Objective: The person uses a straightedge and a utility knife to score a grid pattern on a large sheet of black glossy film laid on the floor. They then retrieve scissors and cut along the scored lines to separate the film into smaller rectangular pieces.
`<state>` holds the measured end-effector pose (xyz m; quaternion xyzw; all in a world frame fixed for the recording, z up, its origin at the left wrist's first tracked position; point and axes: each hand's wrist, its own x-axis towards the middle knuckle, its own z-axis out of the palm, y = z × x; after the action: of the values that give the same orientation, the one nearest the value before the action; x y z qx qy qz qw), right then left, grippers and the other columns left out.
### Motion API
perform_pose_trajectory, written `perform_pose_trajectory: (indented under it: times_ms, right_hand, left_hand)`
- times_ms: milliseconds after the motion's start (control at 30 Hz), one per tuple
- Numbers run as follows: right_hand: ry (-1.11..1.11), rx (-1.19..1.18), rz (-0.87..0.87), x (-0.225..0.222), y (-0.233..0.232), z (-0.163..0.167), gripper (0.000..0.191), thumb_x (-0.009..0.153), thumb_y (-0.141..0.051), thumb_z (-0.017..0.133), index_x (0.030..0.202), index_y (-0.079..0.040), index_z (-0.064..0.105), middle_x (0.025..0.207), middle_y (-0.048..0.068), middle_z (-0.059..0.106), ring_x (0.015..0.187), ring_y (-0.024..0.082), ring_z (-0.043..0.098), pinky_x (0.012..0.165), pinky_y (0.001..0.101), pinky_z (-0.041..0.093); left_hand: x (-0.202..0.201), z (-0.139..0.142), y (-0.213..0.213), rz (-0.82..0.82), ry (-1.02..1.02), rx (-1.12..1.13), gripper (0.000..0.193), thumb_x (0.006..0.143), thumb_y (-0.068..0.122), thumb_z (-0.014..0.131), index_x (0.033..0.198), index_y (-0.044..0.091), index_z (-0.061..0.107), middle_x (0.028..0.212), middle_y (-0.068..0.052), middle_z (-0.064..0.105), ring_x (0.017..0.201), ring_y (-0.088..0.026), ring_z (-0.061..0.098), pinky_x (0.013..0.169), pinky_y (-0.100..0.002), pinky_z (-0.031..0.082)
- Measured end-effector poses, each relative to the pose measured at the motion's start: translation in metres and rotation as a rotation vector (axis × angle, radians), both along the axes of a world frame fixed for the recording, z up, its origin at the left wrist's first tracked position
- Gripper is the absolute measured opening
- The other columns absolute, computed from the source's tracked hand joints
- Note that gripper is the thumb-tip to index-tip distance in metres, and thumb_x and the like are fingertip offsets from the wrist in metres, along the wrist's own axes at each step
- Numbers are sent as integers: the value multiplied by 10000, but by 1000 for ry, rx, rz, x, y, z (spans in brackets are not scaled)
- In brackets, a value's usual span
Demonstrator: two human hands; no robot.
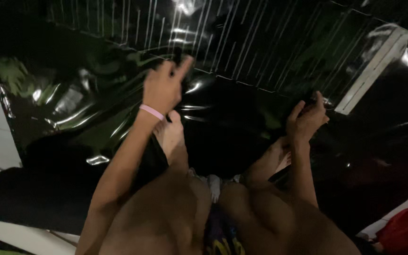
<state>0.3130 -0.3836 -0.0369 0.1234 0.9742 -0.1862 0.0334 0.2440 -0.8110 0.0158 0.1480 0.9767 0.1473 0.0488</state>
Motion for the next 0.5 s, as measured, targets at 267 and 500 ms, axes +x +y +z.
perform_pose_trajectory:
  times_ms: [267, 500]
  right_hand:
    - [-343, -134, 274, -4, -70, 36, 447, 1042, -216, 633, 1478, -138, 568, 802, 67, 616, 801, 288, 587, 856, 493, 417]
    - [32, 47, 579, -15, -108, 40, 519, 1094, -365, 651, 1558, -159, 541, 878, 57, 577, 816, 237, 536, 783, 429, 390]
  left_hand:
    - [15, -14, 53, -59, -63, -59, 688, 879, -13, 669, 1531, 170, 550, 996, -81, 561, 753, -240, 593, 643, -385, 492]
    - [27, -16, 58, -99, -10, 147, 519, 885, 3, 670, 1396, 65, 601, 1083, -138, 606, 800, -293, 606, 671, -405, 484]
